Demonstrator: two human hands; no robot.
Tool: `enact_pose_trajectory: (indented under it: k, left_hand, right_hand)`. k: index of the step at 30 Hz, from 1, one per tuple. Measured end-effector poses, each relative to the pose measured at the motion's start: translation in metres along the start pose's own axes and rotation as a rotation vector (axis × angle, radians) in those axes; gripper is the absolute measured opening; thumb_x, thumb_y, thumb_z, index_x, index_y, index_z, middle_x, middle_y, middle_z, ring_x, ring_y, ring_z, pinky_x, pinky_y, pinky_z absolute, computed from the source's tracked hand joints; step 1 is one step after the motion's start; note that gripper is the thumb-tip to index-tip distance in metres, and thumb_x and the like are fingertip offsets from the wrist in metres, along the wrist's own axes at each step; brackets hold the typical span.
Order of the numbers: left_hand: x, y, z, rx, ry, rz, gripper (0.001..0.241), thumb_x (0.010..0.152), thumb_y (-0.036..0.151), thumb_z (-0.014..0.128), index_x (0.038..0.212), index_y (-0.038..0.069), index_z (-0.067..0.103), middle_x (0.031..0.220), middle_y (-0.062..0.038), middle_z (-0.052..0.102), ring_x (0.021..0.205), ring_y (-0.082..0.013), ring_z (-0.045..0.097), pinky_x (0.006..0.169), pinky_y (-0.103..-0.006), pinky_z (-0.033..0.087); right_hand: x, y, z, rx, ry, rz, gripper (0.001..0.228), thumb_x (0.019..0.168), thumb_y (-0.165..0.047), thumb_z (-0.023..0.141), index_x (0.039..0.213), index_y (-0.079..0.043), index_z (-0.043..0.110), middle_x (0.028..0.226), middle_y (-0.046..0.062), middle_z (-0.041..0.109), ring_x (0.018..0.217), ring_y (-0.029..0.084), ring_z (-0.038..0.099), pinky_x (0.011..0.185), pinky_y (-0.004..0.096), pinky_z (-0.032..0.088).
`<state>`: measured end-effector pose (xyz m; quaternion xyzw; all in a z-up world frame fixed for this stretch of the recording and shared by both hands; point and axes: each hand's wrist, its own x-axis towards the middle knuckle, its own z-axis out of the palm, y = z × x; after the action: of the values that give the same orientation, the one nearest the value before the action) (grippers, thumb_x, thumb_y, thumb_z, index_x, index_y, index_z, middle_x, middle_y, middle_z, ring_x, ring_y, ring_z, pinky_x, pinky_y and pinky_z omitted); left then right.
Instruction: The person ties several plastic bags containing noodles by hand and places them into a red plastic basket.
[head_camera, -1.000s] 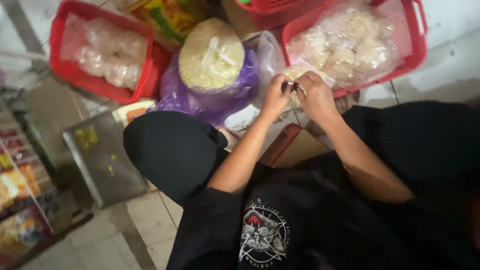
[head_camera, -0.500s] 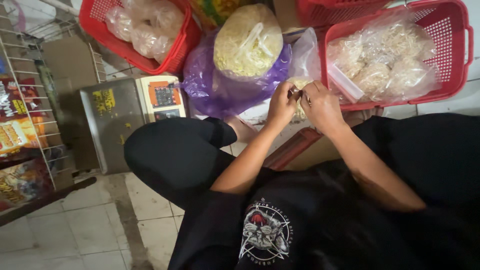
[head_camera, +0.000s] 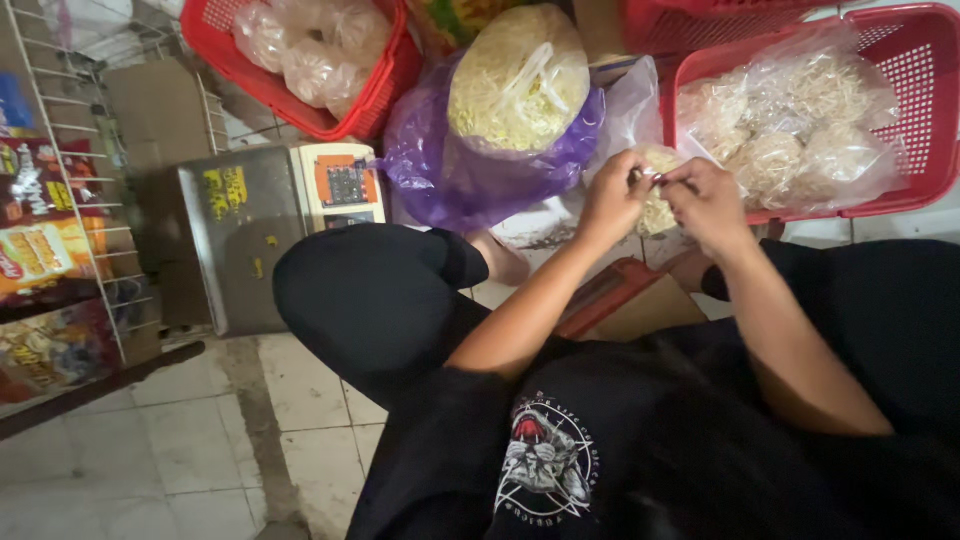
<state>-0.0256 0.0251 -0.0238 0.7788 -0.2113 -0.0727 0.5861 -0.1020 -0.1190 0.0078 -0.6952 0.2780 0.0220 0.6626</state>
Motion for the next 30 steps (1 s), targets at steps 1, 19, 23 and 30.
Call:
enact_pose_trajectory:
  k: [1,19,23,30]
  left_hand:
    - [0.004,0.007,0.006,-0.006,-0.010,0.010,0.019,0.088,0.006,0.071,0.103,0.004,0.059,0.094,-0.015,0.066,0.084,-0.0317,0.068,0.077,-0.0401,0.053]
    - [0.026,0.050,0.002,0.306,-0.241,0.416,0.035,0.092,0.010,0.069,0.127,0.013,0.064,0.134,-0.003,0.065,0.127,-0.0289,0.055,0.111,-0.0442,0.041]
    - [0.031,0.053,-0.003,0.282,-0.378,0.421,0.036,0.103,0.008,0.059,0.139,0.009,0.058,0.148,-0.007,0.058,0.147,-0.0318,0.046,0.124,-0.0511,0.028]
    - [0.019,0.046,-0.007,0.135,-0.372,0.374,0.039,0.097,0.008,0.056,0.135,0.007,0.057,0.147,-0.009,0.056,0.148,-0.0313,0.043,0.126,-0.0498,0.027]
  right_hand:
    - [0.001,-0.001,-0.006,0.020,0.004,-0.009,0.013,0.094,-0.004,0.068,0.106,0.000,0.064,0.079,0.008,0.062,0.060,0.011,0.053,0.050,0.027,0.039]
    - [-0.018,-0.036,-0.032,-0.288,0.227,-0.425,0.010,0.095,-0.005,0.069,0.103,0.002,0.067,0.090,0.014,0.070,0.077,0.020,0.065,0.067,0.034,0.050]
    - [-0.028,-0.051,-0.036,-0.299,0.172,-0.349,0.009,0.096,-0.004,0.069,0.103,0.002,0.067,0.085,0.012,0.068,0.071,0.017,0.060,0.065,0.032,0.047]
    - [-0.034,-0.060,-0.030,0.041,0.011,-0.379,0.003,0.102,-0.002,0.064,0.104,0.001,0.063,0.096,0.005,0.069,0.089,0.006,0.063,0.078,0.024,0.050]
